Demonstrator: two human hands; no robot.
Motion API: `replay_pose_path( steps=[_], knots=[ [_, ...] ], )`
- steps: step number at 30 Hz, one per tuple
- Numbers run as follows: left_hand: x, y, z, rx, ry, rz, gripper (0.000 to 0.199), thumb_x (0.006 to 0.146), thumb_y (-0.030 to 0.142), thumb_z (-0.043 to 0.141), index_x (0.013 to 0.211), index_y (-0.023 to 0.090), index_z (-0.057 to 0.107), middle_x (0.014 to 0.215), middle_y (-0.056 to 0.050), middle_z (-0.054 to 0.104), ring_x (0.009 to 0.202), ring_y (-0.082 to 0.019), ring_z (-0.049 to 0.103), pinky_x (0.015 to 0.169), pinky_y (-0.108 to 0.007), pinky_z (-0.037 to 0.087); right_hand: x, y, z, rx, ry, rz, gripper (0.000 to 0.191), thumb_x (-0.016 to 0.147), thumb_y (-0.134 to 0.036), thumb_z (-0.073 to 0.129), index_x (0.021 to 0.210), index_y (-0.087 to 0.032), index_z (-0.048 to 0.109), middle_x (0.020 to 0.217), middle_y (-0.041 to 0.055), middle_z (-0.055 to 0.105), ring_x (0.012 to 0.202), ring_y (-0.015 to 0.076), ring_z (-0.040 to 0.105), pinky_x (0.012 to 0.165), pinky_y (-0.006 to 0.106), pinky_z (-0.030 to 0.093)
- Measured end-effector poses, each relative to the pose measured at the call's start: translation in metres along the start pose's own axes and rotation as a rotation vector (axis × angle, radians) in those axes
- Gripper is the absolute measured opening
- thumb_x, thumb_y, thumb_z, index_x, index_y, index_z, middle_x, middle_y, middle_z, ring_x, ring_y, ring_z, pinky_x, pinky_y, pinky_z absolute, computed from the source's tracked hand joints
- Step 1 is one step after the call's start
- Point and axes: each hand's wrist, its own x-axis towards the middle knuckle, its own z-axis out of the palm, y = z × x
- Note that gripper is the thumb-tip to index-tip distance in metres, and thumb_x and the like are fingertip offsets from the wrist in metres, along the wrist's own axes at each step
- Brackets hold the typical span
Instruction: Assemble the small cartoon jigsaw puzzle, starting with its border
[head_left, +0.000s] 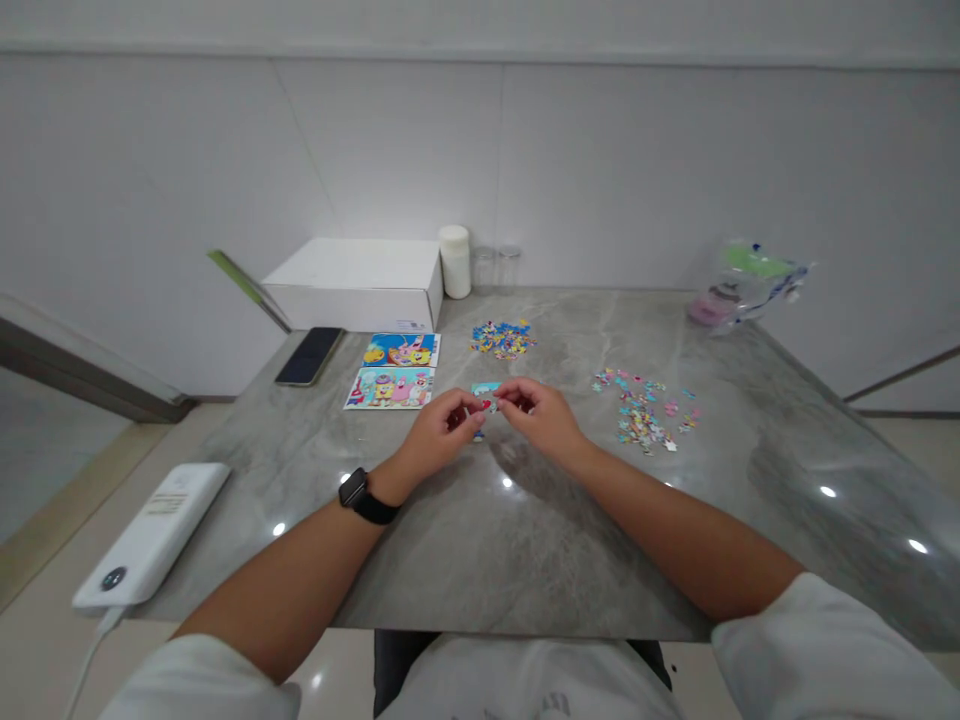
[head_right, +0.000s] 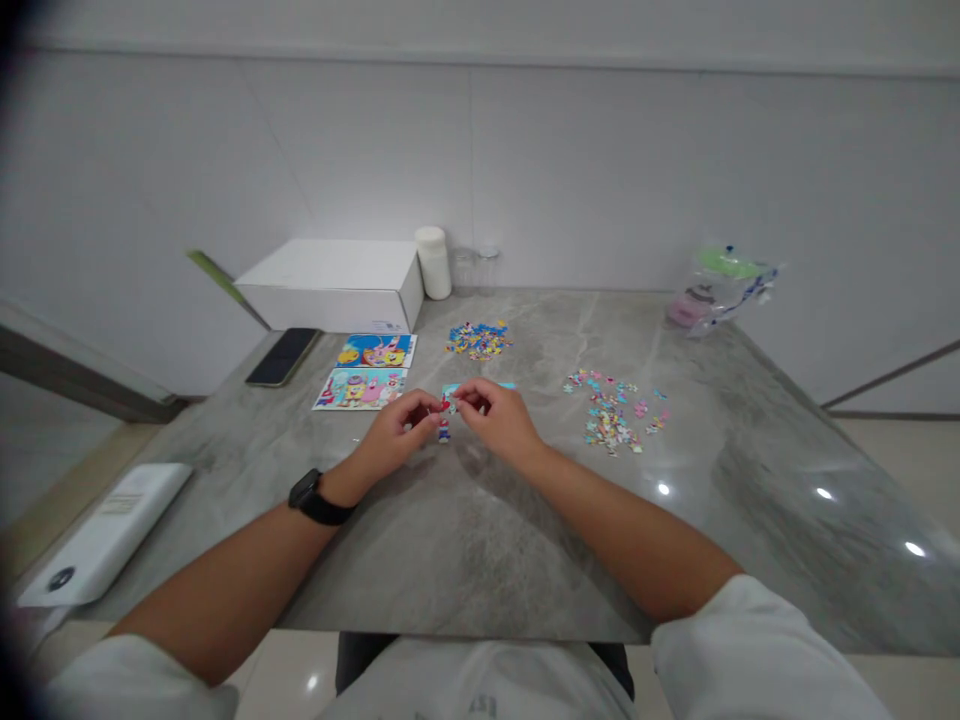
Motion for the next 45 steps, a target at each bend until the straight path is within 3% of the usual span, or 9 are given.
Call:
replay_pose_path(
  steps=[4, 8, 11, 15, 21, 27, 34, 39, 45],
  knots=[
    [0.001, -0.002, 0.003, -0.07, 0.072, -0.058, 0.028, 0.099, 0.044, 0.063, 0.088, 0.019, 0.066, 0.078, 0.0, 0.063, 0.071, -0.014, 0.055, 0.066, -0.028, 0.044, -0.001, 0.004, 0.013, -0.035, -0.011, -0.003, 0.018, 0.09, -0.036, 0.067, 0.098, -0.023, 0.076, 0.088, 0.0035, 0.08, 0.076, 0.0178, 0.07, 0.072, 0.03, 0.052],
    [0.002, -0.005, 0.006, -0.14, 0.066, -0.109, 0.031, 0.097, 0.048, 0.064, 0.086, 0.019, 0.065, 0.076, 0.0, 0.061, 0.071, -0.014, 0.054, 0.066, -0.028, 0.043, -0.009, 0.011, 0.011, -0.11, -0.039, -0.05, 0.02, 0.093, -0.031, 0.065, 0.107, -0.024, 0.076, 0.091, 0.0035, 0.081, 0.079, 0.0191, 0.072, 0.073, 0.031, 0.053],
    [0.003, -0.006, 0.005, -0.182, 0.049, -0.136, 0.033, 0.095, 0.051, 0.065, 0.086, 0.019, 0.064, 0.075, 0.0, 0.061, 0.07, -0.014, 0.054, 0.067, -0.028, 0.045, -0.015, 0.018, 0.007, -0.222, -0.069, -0.16, 0.029, 0.094, -0.023, 0.061, 0.12, -0.026, 0.073, 0.098, 0.0039, 0.081, 0.087, 0.0203, 0.073, 0.08, 0.033, 0.055],
    [0.005, -0.007, 0.002, -0.186, -0.011, -0.155, 0.033, 0.094, 0.05, 0.066, 0.084, 0.019, 0.065, 0.076, 0.0, 0.062, 0.07, -0.014, 0.055, 0.067, -0.027, 0.044, -0.018, 0.026, 0.004, -0.335, -0.062, -0.35, 0.043, 0.096, -0.021, 0.062, 0.138, -0.025, 0.063, 0.123, 0.0092, 0.077, 0.096, 0.0218, 0.071, 0.091, 0.039, 0.056],
    [0.004, -0.01, 0.002, -0.191, -0.077, -0.157, 0.033, 0.095, 0.048, 0.065, 0.082, 0.018, 0.064, 0.076, 0.0, 0.063, 0.068, -0.013, 0.054, 0.065, -0.027, 0.041, -0.018, 0.026, 0.005, -0.395, -0.088, -0.528, 0.035, 0.1, -0.026, 0.063, 0.135, -0.025, 0.064, 0.129, 0.012, 0.073, 0.116, 0.0268, 0.068, 0.102, 0.047, 0.056],
    [0.003, -0.01, 0.002, -0.167, -0.102, -0.133, 0.032, 0.097, 0.047, 0.063, 0.085, 0.018, 0.065, 0.075, 0.0, 0.062, 0.068, -0.013, 0.053, 0.063, -0.027, 0.041, -0.017, 0.021, 0.004, -0.442, -0.118, -0.515, 0.019, 0.103, -0.028, 0.06, 0.119, -0.027, 0.071, 0.118, 0.0096, 0.077, 0.113, 0.0265, 0.069, 0.102, 0.046, 0.055],
    [0.005, -0.018, -0.013, 0.322, -0.036, 0.098, 0.014, 0.099, 0.028, 0.057, 0.1, 0.02, 0.069, 0.093, -0.005, 0.069, 0.086, -0.019, 0.063, 0.079, -0.033, 0.049, -0.015, 0.025, 0.001, -0.545, -0.187, -0.444, 0.016, 0.098, -0.02, 0.065, 0.109, -0.025, 0.074, 0.113, 0.0092, 0.077, 0.11, 0.0266, 0.068, 0.099, 0.042, 0.051],
    [0.006, -0.025, -0.017, 0.408, -0.112, 0.194, 0.012, 0.095, 0.021, 0.064, 0.104, 0.021, 0.072, 0.107, -0.008, 0.071, 0.1, -0.022, 0.067, 0.091, -0.037, 0.053, -0.017, 0.028, 0.004, -0.694, -0.288, -0.389, 0.009, 0.097, -0.02, 0.07, 0.103, -0.023, 0.076, 0.107, 0.0079, 0.078, 0.101, 0.0257, 0.066, 0.091, 0.04, 0.046],
    [0.004, -0.033, -0.011, 0.445, -0.208, 0.235, 0.016, 0.095, 0.023, 0.068, 0.109, 0.024, 0.077, 0.117, -0.008, 0.072, 0.111, -0.024, 0.067, 0.102, -0.042, 0.053, -0.016, 0.027, 0.006, -0.718, -0.329, -0.386, 0.008, 0.098, -0.025, 0.072, 0.103, -0.024, 0.078, 0.107, 0.0066, 0.079, 0.101, 0.0252, 0.066, 0.088, 0.039, 0.043]
  ],
)
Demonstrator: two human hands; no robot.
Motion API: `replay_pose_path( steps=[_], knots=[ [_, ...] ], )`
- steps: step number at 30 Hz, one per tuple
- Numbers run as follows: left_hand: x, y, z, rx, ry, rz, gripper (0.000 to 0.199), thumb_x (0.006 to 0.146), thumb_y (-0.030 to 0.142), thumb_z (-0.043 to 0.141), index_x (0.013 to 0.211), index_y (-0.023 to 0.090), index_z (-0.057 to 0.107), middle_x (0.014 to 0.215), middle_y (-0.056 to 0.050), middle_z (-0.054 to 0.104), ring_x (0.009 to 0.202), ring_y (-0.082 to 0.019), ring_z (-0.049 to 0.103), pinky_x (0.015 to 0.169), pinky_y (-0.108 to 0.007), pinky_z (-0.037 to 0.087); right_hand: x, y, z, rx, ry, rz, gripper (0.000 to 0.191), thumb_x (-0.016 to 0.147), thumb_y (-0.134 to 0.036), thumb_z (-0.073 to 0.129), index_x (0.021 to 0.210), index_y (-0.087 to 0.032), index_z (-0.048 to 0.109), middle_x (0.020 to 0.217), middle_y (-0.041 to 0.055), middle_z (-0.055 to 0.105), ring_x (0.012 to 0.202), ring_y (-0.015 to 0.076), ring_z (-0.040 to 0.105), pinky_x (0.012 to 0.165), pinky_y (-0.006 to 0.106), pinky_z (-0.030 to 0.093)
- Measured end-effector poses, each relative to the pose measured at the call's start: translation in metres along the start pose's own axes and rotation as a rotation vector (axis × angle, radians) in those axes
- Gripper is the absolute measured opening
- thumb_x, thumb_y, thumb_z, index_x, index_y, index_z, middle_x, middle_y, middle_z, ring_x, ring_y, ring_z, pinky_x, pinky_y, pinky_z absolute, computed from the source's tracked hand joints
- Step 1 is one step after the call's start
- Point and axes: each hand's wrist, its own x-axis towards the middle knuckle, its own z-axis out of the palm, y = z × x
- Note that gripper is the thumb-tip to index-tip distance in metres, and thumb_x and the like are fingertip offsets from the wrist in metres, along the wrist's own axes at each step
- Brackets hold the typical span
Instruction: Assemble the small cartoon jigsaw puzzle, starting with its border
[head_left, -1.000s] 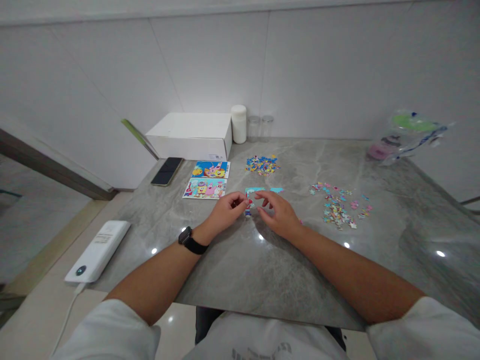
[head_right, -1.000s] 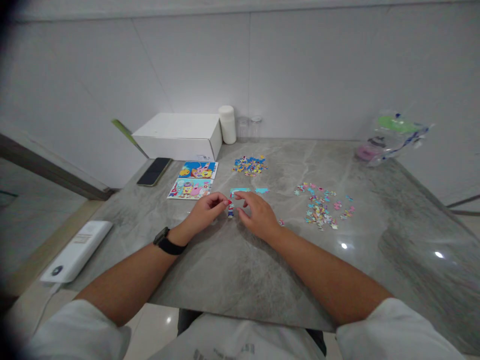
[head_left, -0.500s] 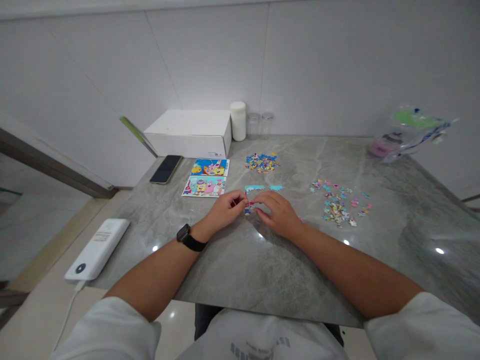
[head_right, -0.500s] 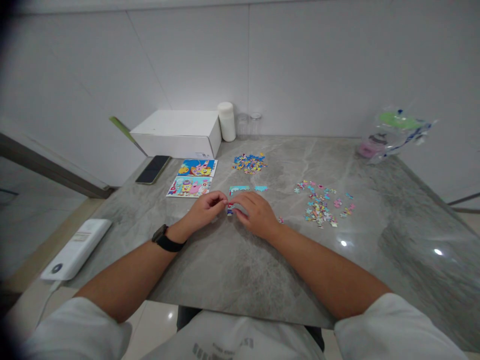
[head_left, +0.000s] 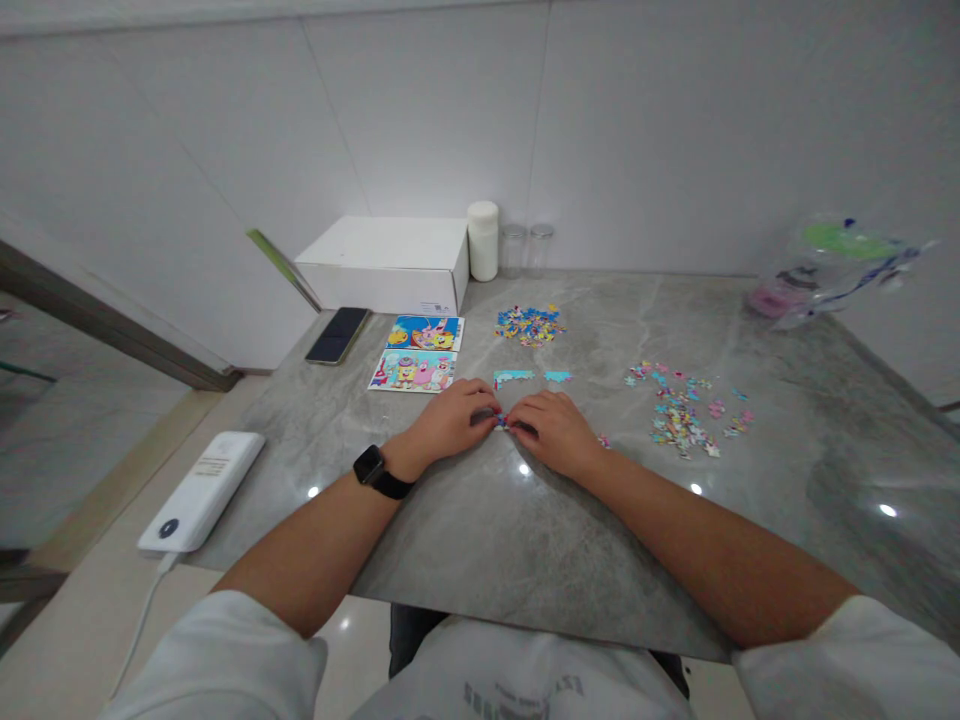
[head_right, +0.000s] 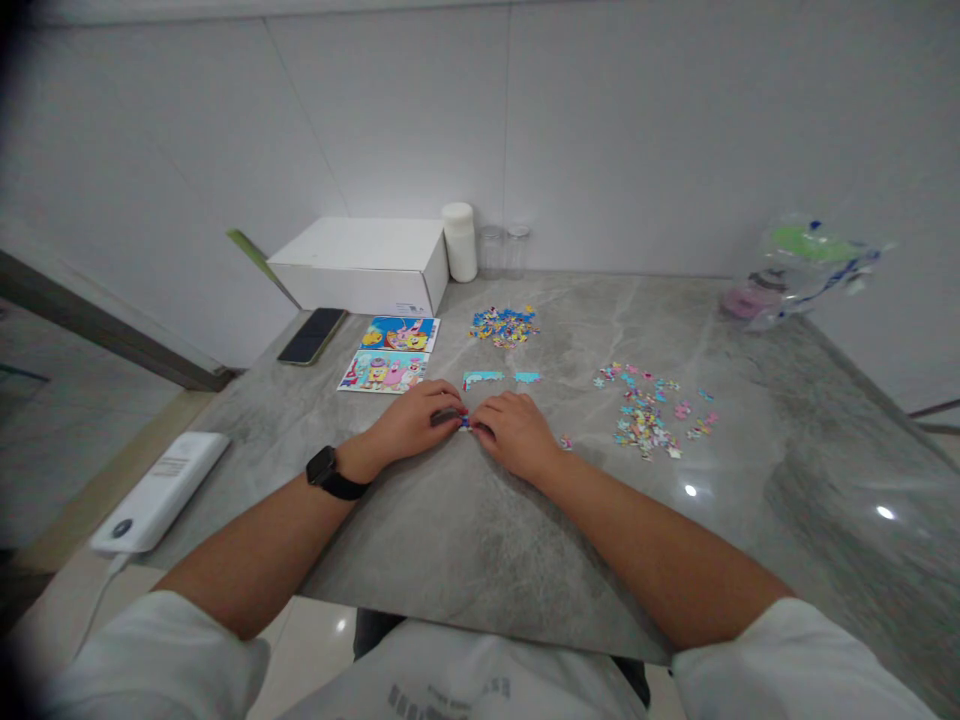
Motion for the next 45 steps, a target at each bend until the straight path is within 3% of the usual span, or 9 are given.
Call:
replay_pose_path(
  steps=[23, 31, 41, 45],
  knots=[
    [0.0014, -0.0031, 0.0034, 0.047, -0.058, 0.03, 0.017, 0.097, 0.023, 0.068, 0.11, 0.022, 0.078, 0.111, -0.008, 0.076, 0.105, -0.025, 0.069, 0.098, -0.042, 0.052, 0.0008, -0.0005, 0.0005, -0.033, -0.058, -0.04, 0.014, 0.101, -0.026, 0.068, 0.105, -0.024, 0.081, 0.106, 0.0077, 0.079, 0.102, 0.0255, 0.065, 0.09, 0.04, 0.042],
    [0.0013, -0.0036, 0.0031, 0.071, -0.08, 0.021, 0.017, 0.099, 0.026, 0.067, 0.111, 0.023, 0.078, 0.112, -0.007, 0.076, 0.106, -0.023, 0.069, 0.099, -0.04, 0.053, 0.0019, -0.0032, -0.0029, -0.002, -0.007, 0.047, 0.02, 0.098, -0.017, 0.065, 0.113, -0.021, 0.077, 0.112, 0.0088, 0.078, 0.103, 0.0252, 0.066, 0.091, 0.039, 0.043],
    [0.0001, -0.0048, 0.0049, 0.077, -0.067, -0.001, 0.017, 0.096, 0.023, 0.07, 0.11, 0.024, 0.079, 0.115, -0.006, 0.075, 0.108, -0.023, 0.068, 0.1, -0.039, 0.053, 0.0012, -0.0018, -0.0008, 0.013, -0.065, -0.018, 0.016, 0.099, -0.019, 0.067, 0.107, -0.022, 0.08, 0.107, 0.0074, 0.076, 0.103, 0.0242, 0.065, 0.092, 0.039, 0.042],
    [0.0006, -0.0021, 0.0024, 0.076, -0.076, -0.014, 0.016, 0.096, 0.024, 0.069, 0.11, 0.023, 0.079, 0.113, -0.007, 0.075, 0.108, -0.023, 0.068, 0.1, -0.039, 0.053, 0.001, -0.0021, -0.0023, 0.044, -0.033, -0.013, 0.018, 0.098, -0.016, 0.066, 0.109, -0.022, 0.08, 0.108, 0.0077, 0.077, 0.104, 0.0242, 0.066, 0.093, 0.039, 0.044]
  ],
)
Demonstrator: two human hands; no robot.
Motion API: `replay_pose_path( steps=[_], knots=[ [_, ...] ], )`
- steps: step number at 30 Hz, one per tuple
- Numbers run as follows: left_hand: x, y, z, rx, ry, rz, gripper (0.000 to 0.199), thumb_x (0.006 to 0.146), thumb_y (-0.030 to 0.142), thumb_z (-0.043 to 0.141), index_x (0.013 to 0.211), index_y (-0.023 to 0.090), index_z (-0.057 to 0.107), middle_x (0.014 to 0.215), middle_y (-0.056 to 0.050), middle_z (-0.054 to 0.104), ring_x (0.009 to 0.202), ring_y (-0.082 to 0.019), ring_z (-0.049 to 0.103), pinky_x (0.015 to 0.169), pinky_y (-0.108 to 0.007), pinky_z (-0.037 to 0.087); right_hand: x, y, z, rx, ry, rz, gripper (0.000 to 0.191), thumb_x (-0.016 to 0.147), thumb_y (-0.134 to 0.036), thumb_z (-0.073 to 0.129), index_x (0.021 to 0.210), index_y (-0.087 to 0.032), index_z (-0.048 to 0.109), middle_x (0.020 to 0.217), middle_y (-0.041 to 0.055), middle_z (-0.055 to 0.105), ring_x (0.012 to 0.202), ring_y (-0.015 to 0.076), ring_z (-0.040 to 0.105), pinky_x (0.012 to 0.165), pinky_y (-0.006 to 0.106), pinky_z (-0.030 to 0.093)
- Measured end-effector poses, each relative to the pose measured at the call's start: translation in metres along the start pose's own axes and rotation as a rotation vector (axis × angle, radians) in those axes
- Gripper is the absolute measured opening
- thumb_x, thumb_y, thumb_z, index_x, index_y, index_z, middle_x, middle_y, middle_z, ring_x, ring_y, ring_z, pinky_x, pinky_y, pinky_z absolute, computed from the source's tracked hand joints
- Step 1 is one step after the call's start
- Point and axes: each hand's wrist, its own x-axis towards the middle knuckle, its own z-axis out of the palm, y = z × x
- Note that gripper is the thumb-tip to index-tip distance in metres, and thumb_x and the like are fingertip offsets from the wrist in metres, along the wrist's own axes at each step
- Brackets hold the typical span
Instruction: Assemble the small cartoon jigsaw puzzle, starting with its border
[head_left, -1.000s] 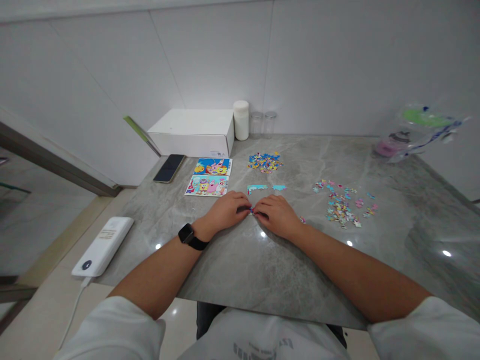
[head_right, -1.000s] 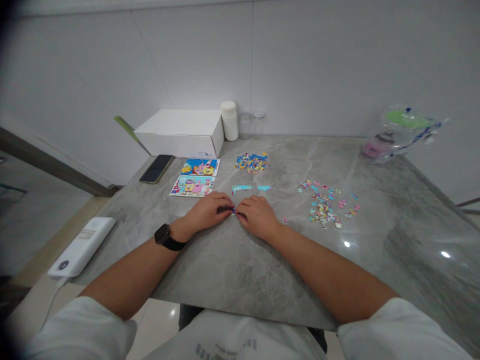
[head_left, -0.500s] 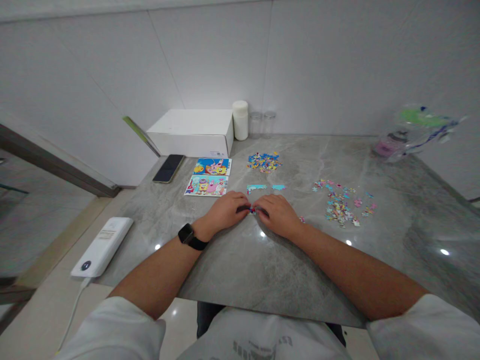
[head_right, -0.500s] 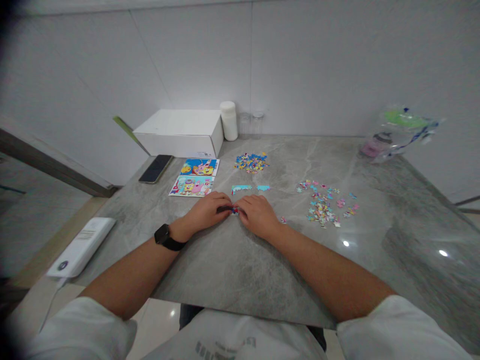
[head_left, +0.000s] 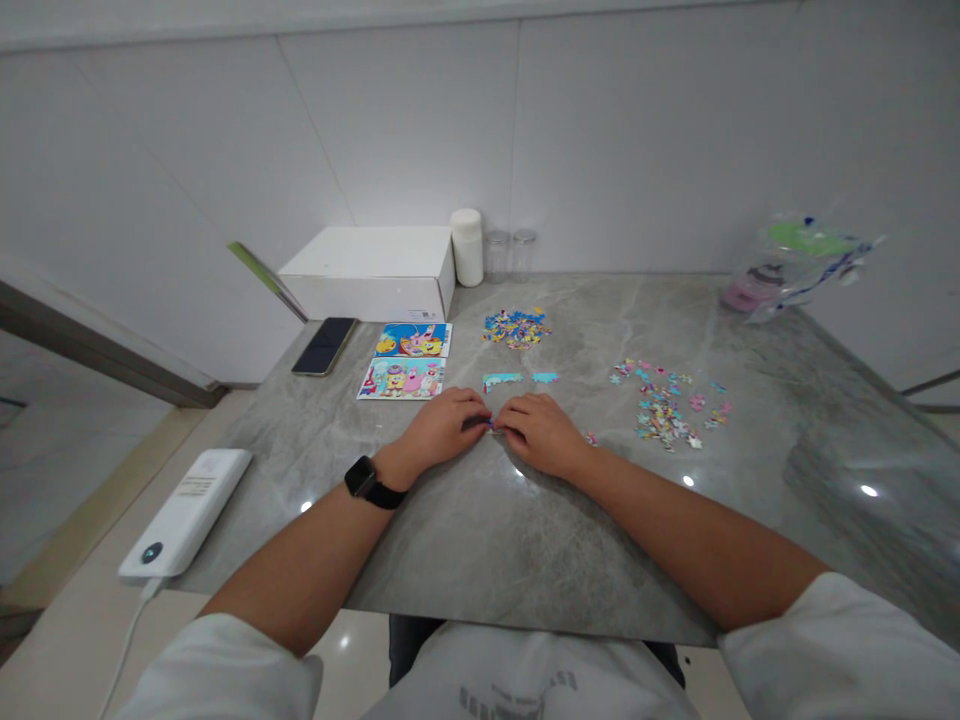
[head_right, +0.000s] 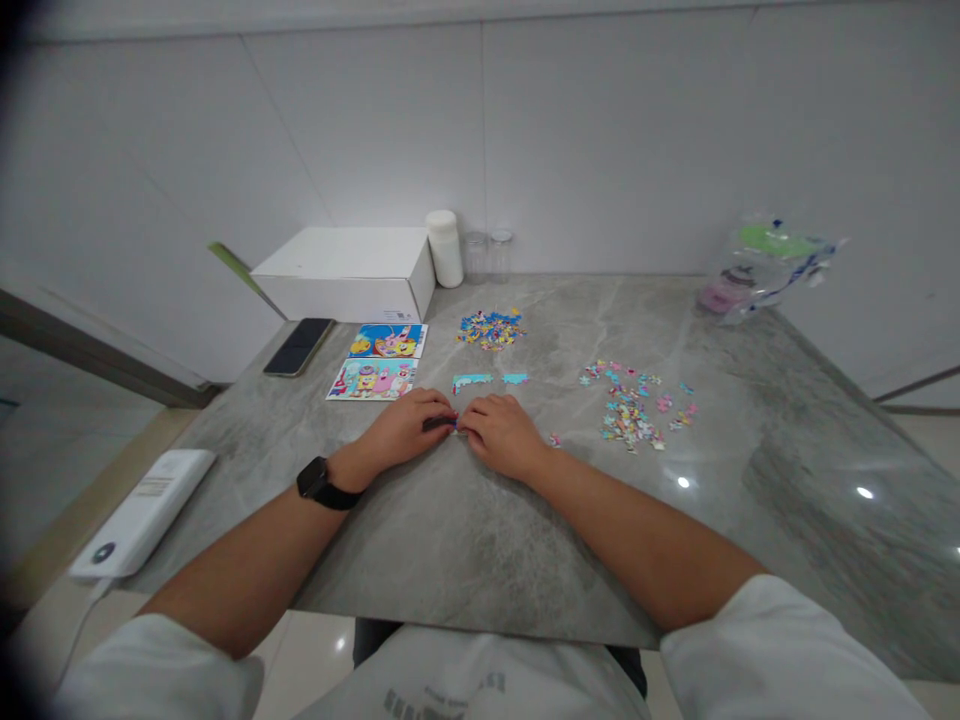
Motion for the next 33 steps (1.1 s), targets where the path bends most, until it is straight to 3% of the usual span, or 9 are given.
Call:
replay_pose_path(
  steps=[5, 8, 11, 15, 19, 22, 25, 29, 33],
  knots=[
    [0.001, 0.003, -0.005, -0.005, -0.016, 0.009, 0.014, 0.098, 0.025, 0.068, 0.107, 0.024, 0.078, 0.111, -0.007, 0.076, 0.105, -0.023, 0.068, 0.097, -0.039, 0.052, 0.0, -0.003, -0.002, 0.103, 0.111, 0.034, 0.019, 0.096, -0.013, 0.065, 0.108, -0.022, 0.078, 0.111, 0.0076, 0.078, 0.106, 0.024, 0.068, 0.096, 0.039, 0.048],
    [0.002, 0.004, -0.006, -0.039, 0.0, 0.003, 0.014, 0.099, 0.026, 0.068, 0.108, 0.024, 0.078, 0.11, -0.007, 0.077, 0.105, -0.023, 0.068, 0.097, -0.038, 0.052, 0.003, -0.004, -0.013, 0.16, 0.209, 0.026, 0.022, 0.095, -0.012, 0.064, 0.107, -0.023, 0.078, 0.108, 0.0063, 0.079, 0.105, 0.0228, 0.07, 0.097, 0.037, 0.05],
    [0.002, 0.004, -0.007, -0.067, 0.033, -0.011, 0.016, 0.101, 0.028, 0.065, 0.108, 0.024, 0.079, 0.11, -0.007, 0.076, 0.105, -0.022, 0.069, 0.095, -0.037, 0.053, 0.008, 0.003, -0.041, 0.192, 0.352, 0.054, 0.023, 0.097, -0.013, 0.06, 0.105, -0.023, 0.079, 0.101, 0.0055, 0.079, 0.095, 0.0201, 0.071, 0.091, 0.034, 0.052],
    [0.003, 0.002, -0.007, -0.073, 0.071, -0.039, 0.02, 0.104, 0.031, 0.06, 0.107, 0.023, 0.078, 0.109, -0.007, 0.075, 0.103, -0.023, 0.069, 0.095, -0.038, 0.053, -0.002, 0.029, -0.095, 0.174, 0.571, 0.182, 0.023, 0.093, -0.016, 0.06, 0.102, -0.022, 0.08, 0.097, 0.0049, 0.078, 0.084, 0.0181, 0.069, 0.077, 0.03, 0.053],
    [0.003, 0.002, -0.007, -0.085, 0.13, -0.056, 0.022, 0.104, 0.032, 0.057, 0.108, 0.022, 0.076, 0.11, -0.008, 0.075, 0.104, -0.024, 0.07, 0.097, -0.039, 0.055, -0.036, 0.065, -0.142, 0.15, 0.708, 0.381, 0.021, 0.09, -0.023, 0.063, 0.101, -0.021, 0.08, 0.088, 0.0038, 0.078, 0.074, 0.0168, 0.066, 0.071, 0.03, 0.051],
    [0.004, 0.004, -0.008, -0.105, 0.137, -0.046, 0.027, 0.105, 0.035, 0.052, 0.108, 0.023, 0.077, 0.109, -0.007, 0.076, 0.102, -0.023, 0.071, 0.095, -0.038, 0.056, -0.07, 0.09, -0.163, 0.184, 0.773, 0.522, 0.024, 0.091, -0.032, 0.063, 0.105, -0.02, 0.079, 0.084, 0.0033, 0.077, 0.068, 0.0159, 0.064, 0.066, 0.03, 0.049],
    [0.005, 0.006, -0.008, -0.125, 0.145, -0.048, 0.03, 0.106, 0.04, 0.051, 0.105, 0.024, 0.077, 0.106, -0.006, 0.077, 0.098, -0.023, 0.071, 0.093, -0.037, 0.056, -0.104, 0.115, -0.166, 0.239, 0.848, 0.606, 0.03, 0.091, -0.039, 0.063, 0.109, -0.02, 0.077, 0.083, 0.0037, 0.077, 0.07, 0.0169, 0.065, 0.067, 0.03, 0.05],
    [0.008, 0.006, -0.009, -0.145, 0.155, -0.071, 0.034, 0.104, 0.046, 0.053, 0.098, 0.024, 0.078, 0.101, -0.007, 0.076, 0.096, -0.023, 0.07, 0.091, -0.037, 0.056, -0.14, 0.146, -0.139, 0.196, 0.941, 0.759, 0.033, 0.092, -0.042, 0.058, 0.106, -0.02, 0.078, 0.076, 0.0027, 0.073, 0.069, 0.0183, 0.065, 0.07, 0.032, 0.051],
    [0.01, 0.005, -0.01, -0.149, 0.178, -0.123, 0.036, 0.102, 0.048, 0.053, 0.097, 0.022, 0.077, 0.099, -0.008, 0.076, 0.094, -0.023, 0.069, 0.086, -0.036, 0.055, -0.157, 0.162, -0.112, 0.088, 0.723, 0.872, 0.031, 0.091, -0.039, 0.058, 0.101, -0.02, 0.08, 0.067, 0.0004, 0.069, 0.062, 0.0171, 0.061, 0.065, 0.03, 0.046]
  ],
)
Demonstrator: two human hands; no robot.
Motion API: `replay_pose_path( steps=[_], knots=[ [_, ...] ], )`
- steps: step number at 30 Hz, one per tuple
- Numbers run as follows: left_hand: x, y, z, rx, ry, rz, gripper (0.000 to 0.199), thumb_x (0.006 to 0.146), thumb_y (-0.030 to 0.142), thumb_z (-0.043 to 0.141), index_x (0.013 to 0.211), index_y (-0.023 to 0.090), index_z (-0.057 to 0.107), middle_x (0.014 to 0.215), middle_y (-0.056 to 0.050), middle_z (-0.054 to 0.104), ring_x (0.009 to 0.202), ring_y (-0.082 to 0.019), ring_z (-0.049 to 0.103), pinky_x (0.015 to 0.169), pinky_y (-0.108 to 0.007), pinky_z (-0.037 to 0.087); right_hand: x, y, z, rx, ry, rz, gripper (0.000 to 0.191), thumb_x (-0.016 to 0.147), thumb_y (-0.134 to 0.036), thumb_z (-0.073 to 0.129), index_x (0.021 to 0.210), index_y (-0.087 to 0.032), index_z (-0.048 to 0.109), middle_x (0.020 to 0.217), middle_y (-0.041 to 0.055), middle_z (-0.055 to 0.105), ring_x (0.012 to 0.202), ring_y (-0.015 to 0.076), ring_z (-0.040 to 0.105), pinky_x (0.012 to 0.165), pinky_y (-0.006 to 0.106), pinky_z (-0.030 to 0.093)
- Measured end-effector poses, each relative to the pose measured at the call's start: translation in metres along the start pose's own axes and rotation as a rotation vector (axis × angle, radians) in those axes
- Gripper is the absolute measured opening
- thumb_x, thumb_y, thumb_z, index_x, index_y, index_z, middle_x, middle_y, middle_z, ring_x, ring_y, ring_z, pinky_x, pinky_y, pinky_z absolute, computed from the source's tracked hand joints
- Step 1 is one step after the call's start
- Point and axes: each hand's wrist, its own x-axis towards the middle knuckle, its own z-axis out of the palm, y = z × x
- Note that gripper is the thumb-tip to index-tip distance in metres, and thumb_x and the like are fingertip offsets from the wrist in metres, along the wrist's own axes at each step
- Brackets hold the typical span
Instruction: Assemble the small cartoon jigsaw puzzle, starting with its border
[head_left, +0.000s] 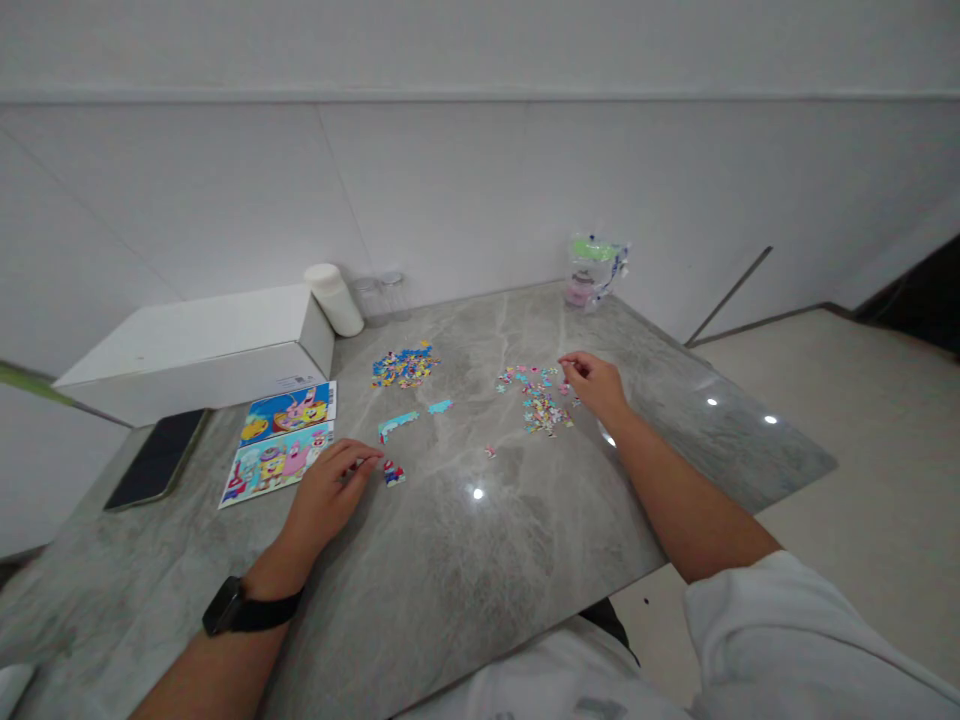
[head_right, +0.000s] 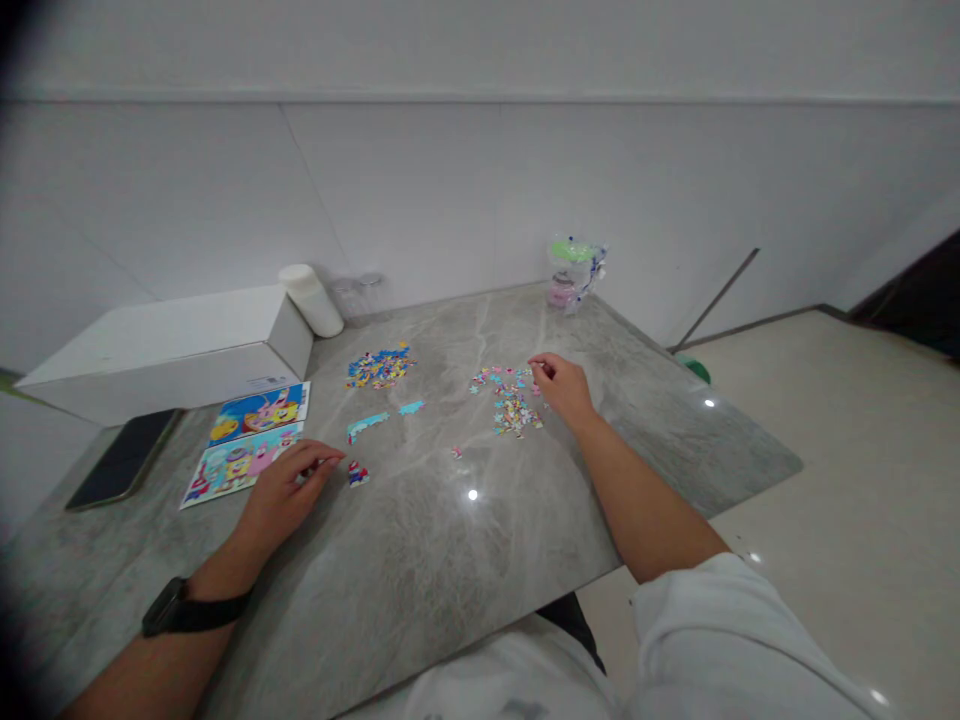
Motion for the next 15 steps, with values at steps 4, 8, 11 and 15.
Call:
replay_pose_path(
  steps=[4, 8, 11, 15],
  knots=[
    [0.0, 0.0, 0.001, 0.019, 0.011, -0.06, 0.034, 0.101, 0.047, 0.054, 0.098, 0.022, 0.076, 0.1, -0.008, 0.076, 0.089, -0.022, 0.068, 0.08, -0.035, 0.054, -0.002, -0.001, 0.001, -0.099, -0.146, -0.059, 0.028, 0.093, -0.037, 0.059, 0.102, -0.022, 0.081, 0.074, 0.001, 0.074, 0.066, 0.0167, 0.063, 0.066, 0.029, 0.044],
    [0.0, 0.002, -0.001, 0.056, 0.058, -0.078, 0.033, 0.101, 0.048, 0.054, 0.097, 0.023, 0.075, 0.099, -0.006, 0.075, 0.085, -0.021, 0.066, 0.077, -0.034, 0.053, -0.002, -0.009, -0.008, -0.123, -0.166, -0.104, 0.025, 0.093, -0.035, 0.06, 0.098, -0.023, 0.082, 0.077, 0.0017, 0.076, 0.07, 0.0172, 0.065, 0.069, 0.03, 0.045],
    [0.004, 0.008, -0.008, 0.103, 0.126, -0.118, 0.033, 0.1, 0.051, 0.054, 0.099, 0.024, 0.073, 0.099, -0.005, 0.074, 0.08, -0.02, 0.064, 0.075, -0.034, 0.053, -0.001, -0.01, -0.015, -0.06, -0.135, -0.09, 0.025, 0.093, -0.037, 0.061, 0.094, -0.022, 0.081, 0.076, 0.0022, 0.076, 0.069, 0.0174, 0.066, 0.069, 0.03, 0.046],
    [0.024, 0.02, -0.017, 0.134, 0.096, -0.135, 0.035, 0.098, 0.054, 0.055, 0.102, 0.025, 0.074, 0.097, -0.004, 0.073, 0.076, -0.02, 0.062, 0.069, -0.033, 0.051, 0.001, -0.006, -0.02, -0.071, -0.112, -0.103, 0.025, 0.093, -0.037, 0.061, 0.092, -0.021, 0.081, 0.076, 0.0024, 0.076, 0.069, 0.0173, 0.066, 0.069, 0.03, 0.046]
  ],
)
